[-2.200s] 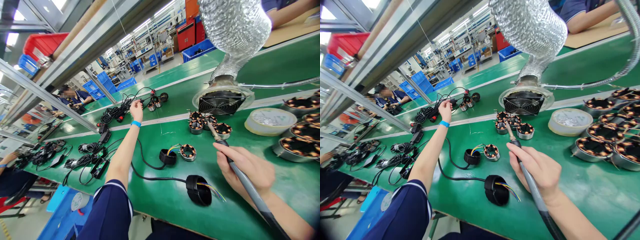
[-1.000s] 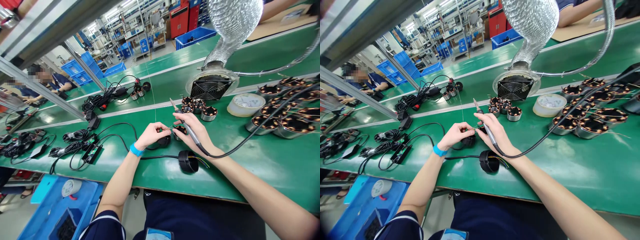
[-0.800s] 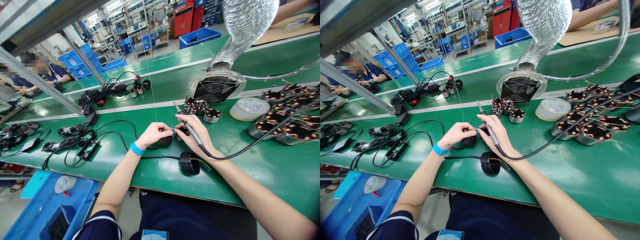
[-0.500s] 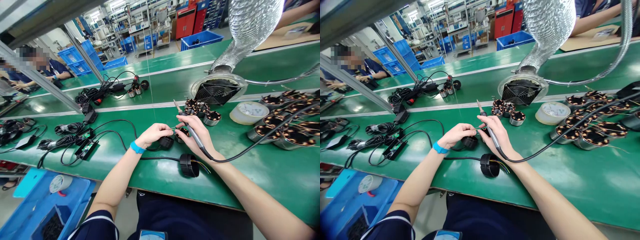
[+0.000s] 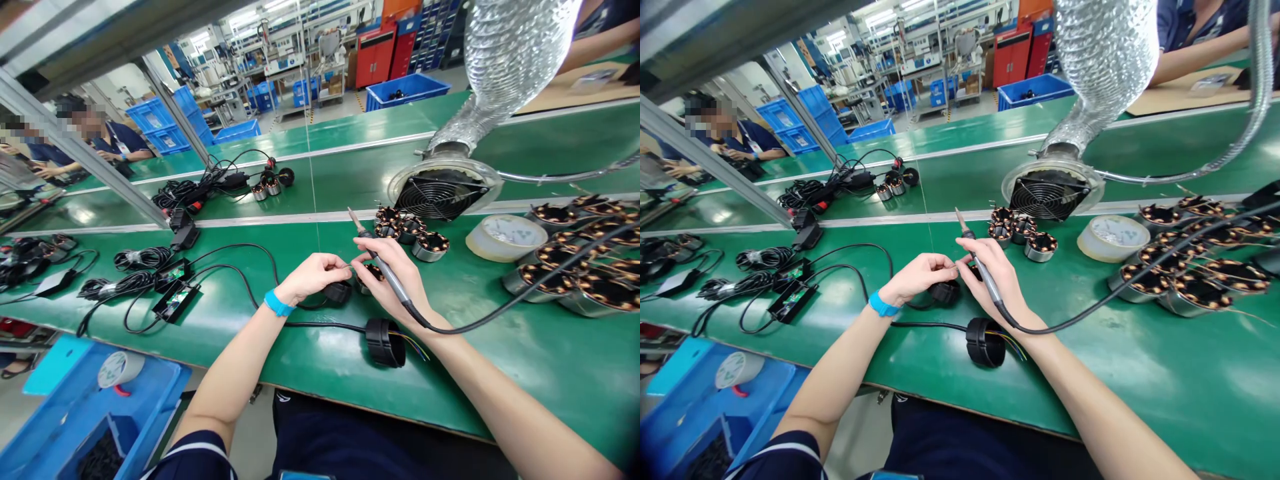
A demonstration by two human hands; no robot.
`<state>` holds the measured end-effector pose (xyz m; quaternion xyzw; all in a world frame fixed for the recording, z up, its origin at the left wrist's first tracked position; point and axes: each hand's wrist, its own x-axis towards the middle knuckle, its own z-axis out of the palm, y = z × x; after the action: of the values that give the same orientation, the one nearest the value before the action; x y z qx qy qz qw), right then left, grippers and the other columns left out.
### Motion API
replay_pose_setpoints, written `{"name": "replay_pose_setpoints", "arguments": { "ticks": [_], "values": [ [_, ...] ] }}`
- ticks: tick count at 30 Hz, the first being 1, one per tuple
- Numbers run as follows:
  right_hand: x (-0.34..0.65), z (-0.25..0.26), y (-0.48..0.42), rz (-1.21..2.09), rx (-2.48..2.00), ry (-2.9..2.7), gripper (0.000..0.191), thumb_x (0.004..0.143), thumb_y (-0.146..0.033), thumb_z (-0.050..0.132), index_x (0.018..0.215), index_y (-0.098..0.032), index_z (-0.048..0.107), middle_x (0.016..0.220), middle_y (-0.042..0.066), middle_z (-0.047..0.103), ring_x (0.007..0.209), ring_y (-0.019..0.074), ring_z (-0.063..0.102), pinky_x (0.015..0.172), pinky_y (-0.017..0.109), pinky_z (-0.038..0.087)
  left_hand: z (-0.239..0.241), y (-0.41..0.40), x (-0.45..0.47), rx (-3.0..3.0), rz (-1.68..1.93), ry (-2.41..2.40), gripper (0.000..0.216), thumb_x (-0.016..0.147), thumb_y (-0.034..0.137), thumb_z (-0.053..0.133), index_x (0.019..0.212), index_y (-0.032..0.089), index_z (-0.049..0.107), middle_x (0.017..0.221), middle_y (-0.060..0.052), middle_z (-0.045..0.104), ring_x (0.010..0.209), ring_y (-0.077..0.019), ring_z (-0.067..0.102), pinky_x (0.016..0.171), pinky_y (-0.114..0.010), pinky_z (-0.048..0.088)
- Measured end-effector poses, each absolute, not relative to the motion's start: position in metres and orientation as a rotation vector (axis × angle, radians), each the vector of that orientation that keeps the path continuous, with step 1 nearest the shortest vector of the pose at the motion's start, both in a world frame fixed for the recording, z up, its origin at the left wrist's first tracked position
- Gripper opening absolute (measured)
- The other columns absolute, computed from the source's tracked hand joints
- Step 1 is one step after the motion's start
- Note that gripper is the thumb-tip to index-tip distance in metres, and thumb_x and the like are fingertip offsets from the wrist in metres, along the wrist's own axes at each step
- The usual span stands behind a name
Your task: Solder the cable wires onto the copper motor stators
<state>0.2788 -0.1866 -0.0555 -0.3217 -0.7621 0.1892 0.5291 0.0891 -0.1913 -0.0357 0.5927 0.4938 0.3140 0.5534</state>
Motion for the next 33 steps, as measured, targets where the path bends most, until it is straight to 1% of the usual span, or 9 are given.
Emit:
{"name": "replay_pose_setpoints", "arguments": {
  "ticks": [4, 7, 13, 18, 21, 28, 33],
  "values": [
    [0.278, -0.057, -0.190, 0.384, -0.750, -1.860, 0.044, 0.094, -0.012, 0.061, 0.134, -0.030, 0.059, 0.110, 0.007, 0.064, 0.099, 0.0210, 0.070, 0.087, 0.036, 0.060, -0.037, -0.192, 0.088, 1.410, 0.743, 1.147, 0.040, 0.077, 0.051, 0.076, 0.079, 0.012, 0.067, 0.071, 0.001, 0.058, 0.067, -0.0103, 0.045, 0.063, -0.026, 0.030],
    [0.276, -0.060, -0.191, 0.354, -0.756, -1.869, 0.044, 0.095, -0.011, 0.059, 0.135, -0.031, 0.058, 0.108, 0.006, 0.064, 0.096, 0.0203, 0.071, 0.084, 0.035, 0.061, -0.037, -0.193, 0.088, 1.394, 0.749, 1.134, 0.040, 0.076, 0.051, 0.076, 0.080, 0.012, 0.068, 0.073, 0.000, 0.060, 0.068, -0.0106, 0.047, 0.064, -0.026, 0.032],
    [0.278, -0.062, -0.196, 0.314, -0.799, -1.831, 0.038, 0.097, -0.015, 0.060, 0.131, -0.031, 0.062, 0.115, 0.006, 0.061, 0.084, 0.0160, 0.071, 0.083, 0.032, 0.061, -0.040, -0.194, 0.087, 1.394, 0.756, 1.155, 0.035, 0.078, 0.046, 0.076, 0.084, 0.012, 0.072, 0.077, -0.001, 0.064, 0.071, -0.0117, 0.050, 0.068, -0.027, 0.035],
    [0.282, -0.063, -0.199, 0.245, -0.797, -1.875, 0.039, 0.095, -0.015, 0.065, 0.131, -0.030, 0.062, 0.110, 0.006, 0.063, 0.088, 0.0178, 0.071, 0.081, 0.030, 0.061, -0.045, -0.194, 0.086, 1.368, 0.774, 1.121, 0.032, 0.078, 0.043, 0.077, 0.085, 0.012, 0.075, 0.080, -0.002, 0.068, 0.074, -0.0120, 0.053, 0.071, -0.027, 0.037],
    [0.283, -0.063, -0.199, 0.213, -0.771, -1.900, 0.042, 0.095, -0.014, 0.064, 0.133, -0.031, 0.062, 0.108, 0.006, 0.064, 0.091, 0.0189, 0.071, 0.080, 0.030, 0.061, -0.048, -0.193, 0.087, 1.315, 0.792, 1.092, 0.032, 0.078, 0.043, 0.077, 0.086, 0.012, 0.077, 0.082, -0.003, 0.070, 0.076, -0.0125, 0.054, 0.074, -0.028, 0.039],
    [0.285, -0.063, -0.201, 0.272, -0.766, -1.903, 0.041, 0.095, -0.015, 0.063, 0.133, -0.031, 0.062, 0.108, 0.006, 0.065, 0.094, 0.0204, 0.071, 0.082, 0.033, 0.062, -0.055, -0.191, 0.095, 1.188, 0.883, 1.147, 0.025, 0.074, 0.037, 0.076, 0.078, 0.012, 0.075, 0.077, -0.003, 0.069, 0.073, -0.0121, 0.054, 0.078, -0.029, 0.040],
    [0.290, -0.064, -0.201, 0.404, -0.824, -1.839, 0.039, 0.092, -0.016, 0.064, 0.128, -0.029, 0.063, 0.109, 0.007, 0.065, 0.095, 0.0216, 0.070, 0.083, 0.036, 0.063, -0.053, -0.192, 0.097, 1.154, 0.897, 1.213, 0.028, 0.070, 0.038, 0.077, 0.076, 0.011, 0.074, 0.076, -0.003, 0.069, 0.073, -0.0122, 0.054, 0.073, -0.028, 0.038]
  ]
}}
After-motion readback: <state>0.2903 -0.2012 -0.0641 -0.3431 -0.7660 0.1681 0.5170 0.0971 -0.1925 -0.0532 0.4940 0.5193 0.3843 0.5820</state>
